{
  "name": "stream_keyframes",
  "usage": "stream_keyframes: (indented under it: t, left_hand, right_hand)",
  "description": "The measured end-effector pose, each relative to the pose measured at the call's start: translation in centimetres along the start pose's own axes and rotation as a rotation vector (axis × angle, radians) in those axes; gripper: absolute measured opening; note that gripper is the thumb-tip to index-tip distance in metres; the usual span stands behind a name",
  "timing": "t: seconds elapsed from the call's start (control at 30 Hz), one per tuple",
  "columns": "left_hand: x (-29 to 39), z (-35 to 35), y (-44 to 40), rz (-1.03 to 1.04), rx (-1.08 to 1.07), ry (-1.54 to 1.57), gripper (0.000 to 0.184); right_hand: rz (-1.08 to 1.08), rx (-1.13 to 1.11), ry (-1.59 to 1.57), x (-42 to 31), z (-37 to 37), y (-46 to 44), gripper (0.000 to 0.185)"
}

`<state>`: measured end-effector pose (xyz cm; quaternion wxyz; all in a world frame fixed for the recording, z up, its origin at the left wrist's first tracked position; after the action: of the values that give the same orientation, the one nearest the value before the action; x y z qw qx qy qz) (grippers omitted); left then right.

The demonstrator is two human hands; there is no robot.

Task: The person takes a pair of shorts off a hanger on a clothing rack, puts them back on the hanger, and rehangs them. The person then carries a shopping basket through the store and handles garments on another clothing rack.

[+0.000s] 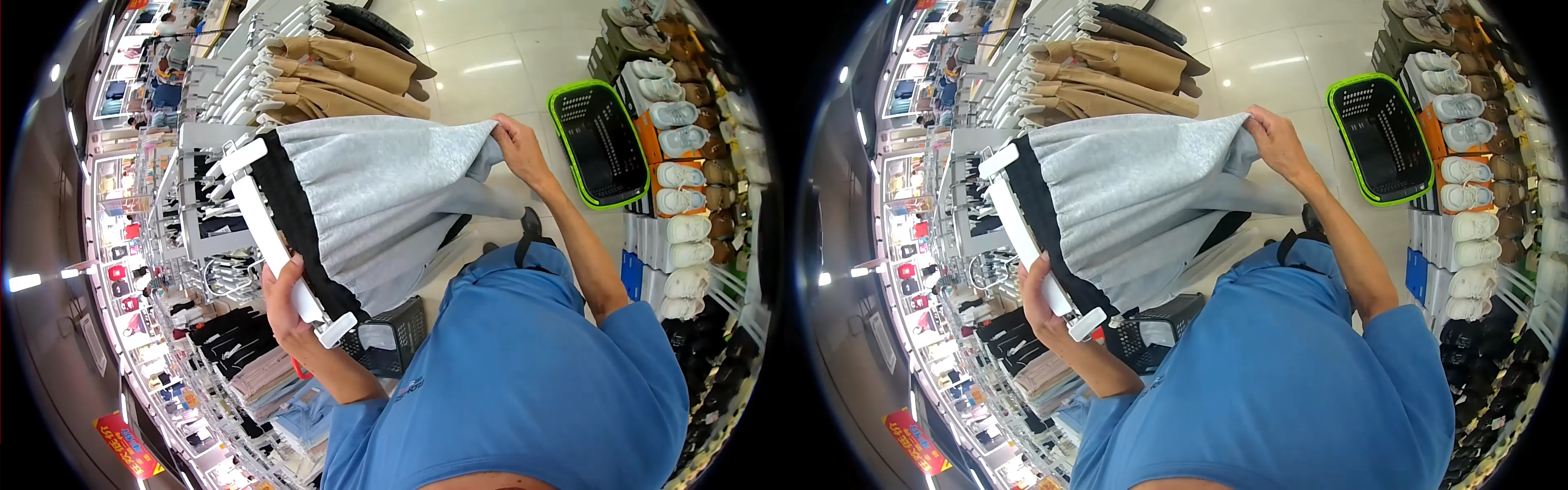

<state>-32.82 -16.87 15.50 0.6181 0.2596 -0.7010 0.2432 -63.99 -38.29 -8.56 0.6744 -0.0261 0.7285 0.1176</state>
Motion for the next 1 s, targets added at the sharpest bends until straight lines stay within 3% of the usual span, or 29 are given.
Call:
stream_keyframes:
  t: [0.13,0.27,0.4,0.5,0.53,0.63,0.73,0.83,0.97,1.0]
  left_hand:
    - [0.3,2.4,1.2,-0.019,-0.061,-0.05,0.05]
    - [0.1,5.9,1.9,-0.039,-0.191,-0.1,0.054]
    - [-0.9,8.7,1.5,-0.04,-0.347,0.01,0.047]
    - [-1.2,10.9,1.2,-0.069,-0.324,0.109,0.047]
    - [-1.4,11.6,1.2,-0.087,-0.317,0.129,0.051]
    - [-1.8,13.6,1.2,-0.094,-0.321,0.25,0.059]
    - [-2.2,15.2,1.1,-0.088,-0.345,0.36,0.047]
    - [-2.2,17.0,1.6,-0.039,-0.326,0.471,0.032]
    - [-3.7,19.0,2.9,-0.065,-0.221,0.449,0.031]
    - [-3.6,19.4,3.3,-0.044,-0.288,0.487,0.028]
  right_hand:
    - [0.039,0.012,0.194,0.7,-0.3,0.0,0.03]
    - [0.086,-0.116,0.347,-1.6,0.0,1.4,0.032]
    - [0.125,-0.341,0.053,-5.4,1.1,3.9,0.027]
    - [0.077,-0.388,-0.07,-9.0,1.6,6.4,0.027]
    - [0.121,-0.495,-0.126,-9.1,1.5,7.0,0.044]
    - [-0.134,-0.512,-0.042,-13.1,1.7,10.1,0.063]
    - [-0.312,-0.503,0.178,-16.3,2.1,13.2,0.081]
    - [-0.36,-0.318,0.444,-16.2,3.3,15.1,0.089]
    - [-0.391,0.006,0.41,-13.5,4.5,15.7,0.072]
    - [-0.52,0.138,0.426,-13.5,4.2,15.4,0.056]
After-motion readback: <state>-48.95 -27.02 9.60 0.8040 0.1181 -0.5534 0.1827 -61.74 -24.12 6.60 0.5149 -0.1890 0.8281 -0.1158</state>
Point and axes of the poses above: each hand's wrist, its own y-axis away from the middle knuckle, its own z-axis out of the palm, x = y × z, the point moved 3 cm from there along -y, towards the middle knuckle, and after that the axes turned 15 degrees about z, right-handed, at the moved point
